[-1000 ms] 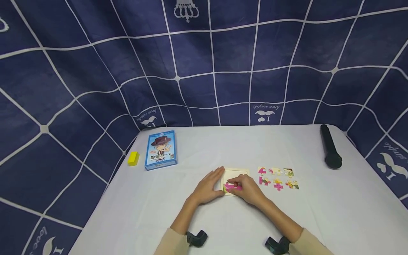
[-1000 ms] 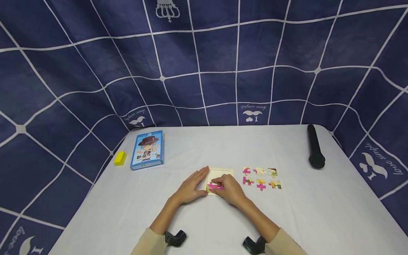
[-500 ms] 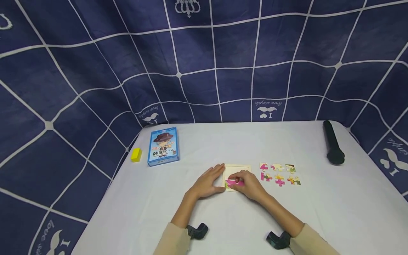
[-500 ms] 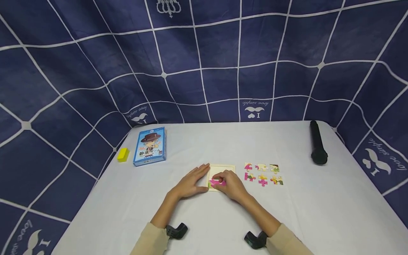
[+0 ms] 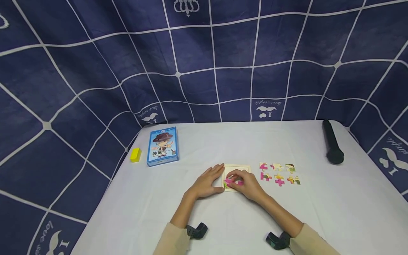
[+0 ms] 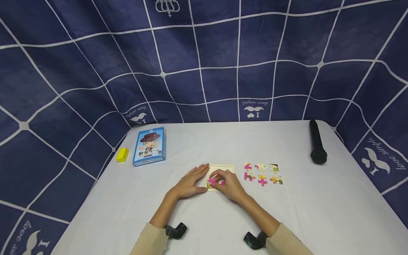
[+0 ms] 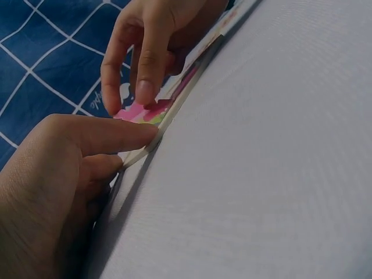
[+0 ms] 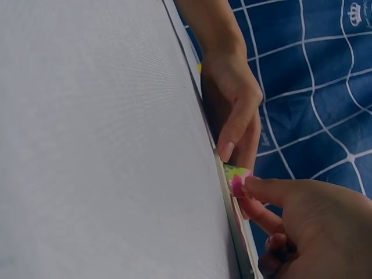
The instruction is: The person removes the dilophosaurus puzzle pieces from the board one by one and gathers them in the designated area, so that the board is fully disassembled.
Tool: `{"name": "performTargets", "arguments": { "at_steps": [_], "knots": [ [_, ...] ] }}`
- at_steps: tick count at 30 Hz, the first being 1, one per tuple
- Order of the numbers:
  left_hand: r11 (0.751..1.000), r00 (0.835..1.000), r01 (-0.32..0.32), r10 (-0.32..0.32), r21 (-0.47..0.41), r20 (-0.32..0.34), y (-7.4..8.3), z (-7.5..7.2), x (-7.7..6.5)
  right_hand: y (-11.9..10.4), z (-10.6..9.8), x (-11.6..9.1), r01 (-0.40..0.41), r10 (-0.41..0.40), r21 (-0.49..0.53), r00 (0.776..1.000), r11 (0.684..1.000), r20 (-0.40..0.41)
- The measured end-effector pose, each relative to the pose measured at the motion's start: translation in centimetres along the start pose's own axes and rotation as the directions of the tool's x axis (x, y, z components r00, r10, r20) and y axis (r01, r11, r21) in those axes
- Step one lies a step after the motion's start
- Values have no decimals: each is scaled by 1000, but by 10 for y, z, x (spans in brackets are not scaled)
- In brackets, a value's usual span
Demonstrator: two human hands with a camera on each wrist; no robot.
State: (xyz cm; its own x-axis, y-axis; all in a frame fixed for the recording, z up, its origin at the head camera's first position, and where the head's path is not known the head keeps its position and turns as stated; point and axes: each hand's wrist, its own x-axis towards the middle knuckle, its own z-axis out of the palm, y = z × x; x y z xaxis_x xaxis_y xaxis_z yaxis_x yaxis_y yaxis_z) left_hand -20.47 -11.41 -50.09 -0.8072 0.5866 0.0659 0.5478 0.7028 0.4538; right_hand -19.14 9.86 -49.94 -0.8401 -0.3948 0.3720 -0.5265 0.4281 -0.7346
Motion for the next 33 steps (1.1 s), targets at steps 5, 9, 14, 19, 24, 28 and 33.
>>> {"name": "performTargets", "arguments": {
  "at_steps": [5, 9, 14, 19, 24, 28, 33],
  "knots": [
    [1000, 1000, 14, -14, -14, 7, 0, 0, 0, 1, 1, -1, -15, 14, 43, 1000, 999, 13],
    [1000, 1000, 16, -16, -13, 6, 0, 1, 1, 0, 0, -1, -30, 30, 49, 1000, 998, 1],
    [1000, 1000, 25, -25, -12, 5, 1, 1, 1, -4, -7, -2, -51, 52, 52, 998, 997, -19],
    [999, 999, 36, -36, -15, 7, 2, 0, 1, -7, -26, -9, -88, 90, 49, 995, 995, -48],
    [999, 999, 44, -44, -15, 4, 1, 1, 0, -2, -52, -24, -109, 111, 16, 987, 994, -113],
    [999, 999, 46, -46, -20, -5, 1, 2, 0, 5, -71, -38, -160, 151, -44, 976, 986, -159],
    [999, 999, 47, -47, -22, -14, 2, 2, 0, 12, -85, -54, -241, 222, -109, 962, 964, -159]
  ]
}}
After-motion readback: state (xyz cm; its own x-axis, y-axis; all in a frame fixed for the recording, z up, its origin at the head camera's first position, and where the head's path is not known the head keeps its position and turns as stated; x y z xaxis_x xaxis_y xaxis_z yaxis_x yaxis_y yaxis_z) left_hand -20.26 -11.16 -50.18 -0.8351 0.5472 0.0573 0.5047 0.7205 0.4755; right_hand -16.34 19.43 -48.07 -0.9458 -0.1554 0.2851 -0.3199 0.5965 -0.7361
